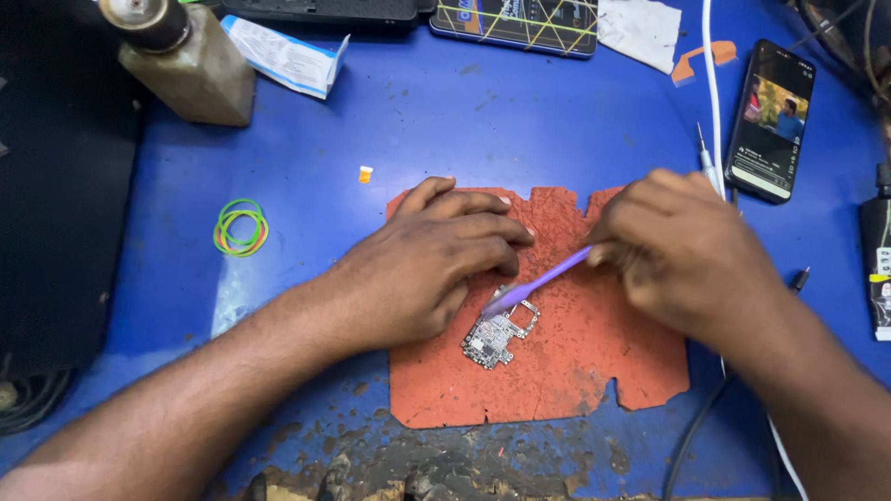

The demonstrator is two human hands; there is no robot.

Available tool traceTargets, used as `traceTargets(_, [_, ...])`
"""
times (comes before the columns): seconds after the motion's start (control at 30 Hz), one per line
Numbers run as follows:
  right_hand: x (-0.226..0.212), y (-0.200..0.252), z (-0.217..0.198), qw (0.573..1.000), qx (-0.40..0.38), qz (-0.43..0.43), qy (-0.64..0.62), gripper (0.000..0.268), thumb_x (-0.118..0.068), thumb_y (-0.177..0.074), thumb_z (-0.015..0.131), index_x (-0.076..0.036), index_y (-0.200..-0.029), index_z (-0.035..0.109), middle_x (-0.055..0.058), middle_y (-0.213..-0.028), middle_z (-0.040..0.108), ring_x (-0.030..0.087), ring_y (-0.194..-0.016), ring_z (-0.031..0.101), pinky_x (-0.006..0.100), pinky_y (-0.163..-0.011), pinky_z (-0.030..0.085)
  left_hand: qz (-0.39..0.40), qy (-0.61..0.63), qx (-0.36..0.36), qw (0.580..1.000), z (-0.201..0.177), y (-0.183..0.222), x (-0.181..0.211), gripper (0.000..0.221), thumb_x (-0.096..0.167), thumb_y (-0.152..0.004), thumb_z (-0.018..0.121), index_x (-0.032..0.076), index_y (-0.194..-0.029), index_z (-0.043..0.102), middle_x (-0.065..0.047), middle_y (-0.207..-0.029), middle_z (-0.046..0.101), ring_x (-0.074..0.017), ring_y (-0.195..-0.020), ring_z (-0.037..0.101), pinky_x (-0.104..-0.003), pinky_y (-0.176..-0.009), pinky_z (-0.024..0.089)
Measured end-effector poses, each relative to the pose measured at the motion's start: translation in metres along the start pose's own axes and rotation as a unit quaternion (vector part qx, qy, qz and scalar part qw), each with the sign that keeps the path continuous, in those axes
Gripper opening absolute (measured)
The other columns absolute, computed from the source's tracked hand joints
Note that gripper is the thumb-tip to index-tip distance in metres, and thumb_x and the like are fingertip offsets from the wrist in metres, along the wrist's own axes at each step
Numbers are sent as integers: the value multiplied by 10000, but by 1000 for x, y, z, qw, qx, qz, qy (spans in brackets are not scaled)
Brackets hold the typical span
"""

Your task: The person brushes a circuit board with a small purple brush while holding it on a red mat.

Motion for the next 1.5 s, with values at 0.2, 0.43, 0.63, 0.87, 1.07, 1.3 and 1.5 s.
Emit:
traceTargets(0.2, [-20,5,13,998,-17,-49,-26,184,25,-659,740,-124,-746,678,51,-804,642,258,-831,620,397,-717,423,-6,-4,-3,1000,1,0,-1,311,59,-816,654,166,-1098,729,3,-1362,635,-244,-1393,456,-590,-1182,240])
traceTargets(0.43, [0,1,7,999,-27,2,-24,134,-29,-744,774,-114,-791,681,23,-845,667,234,-824,611,379,-716,418,-2,3,3,1000,1,1,-2,293,78,-829,656,158,-1100,733,2,-1351,637,-247,-1388,458,-590,-1179,237])
traceTargets(0.63, [0,2,14,998,-48,-18,-44,146,-4,-732,751,-122,-775,678,7,-829,670,228,-838,623,385,-721,418,-4,-3,0,1000,2,0,-2,255,92,-865,647,168,-1093,733,7,-1350,639,-244,-1388,459,-588,-1180,233])
traceTargets(0.87, [-11,4,18,995,-51,-53,-63,166,-5,-693,746,-148,-739,674,14,-815,659,243,-868,632,403,-740,423,-2,-8,-2,1000,2,1,-2,279,76,-846,647,165,-1098,727,2,-1358,635,-248,-1390,459,-589,-1178,240])
traceTargets(1.07, [-9,3,12,997,-55,-25,-44,151,-17,-725,760,-134,-747,667,6,-831,673,228,-847,630,392,-722,413,2,1,6,1000,1,3,0,275,83,-842,655,154,-1097,725,0,-1362,634,-248,-1390,458,-588,-1180,241])
traceTargets(1.3, [14,0,7,997,-69,38,-23,145,-7,-763,763,-114,-761,665,10,-832,667,222,-809,598,376,-723,412,0,3,4,1000,2,2,-2,283,76,-837,662,162,-1098,729,11,-1353,637,-238,-1389,462,-582,-1181,237])
traceTargets(1.5, [-17,5,19,991,-83,-72,-71,224,59,-589,699,-108,-736,670,15,-794,648,234,-836,613,400,-766,446,2,-8,0,1000,1,1,-2,324,54,-806,659,160,-1103,728,5,-1363,631,-247,-1391,455,-582,-1180,235])
Point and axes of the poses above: each hand's wrist, its own y-axis away from the middle knuckle, its own z-axis out of the palm, x = y × z, the point moved 6 cm from there along -y, towards the middle knuckle
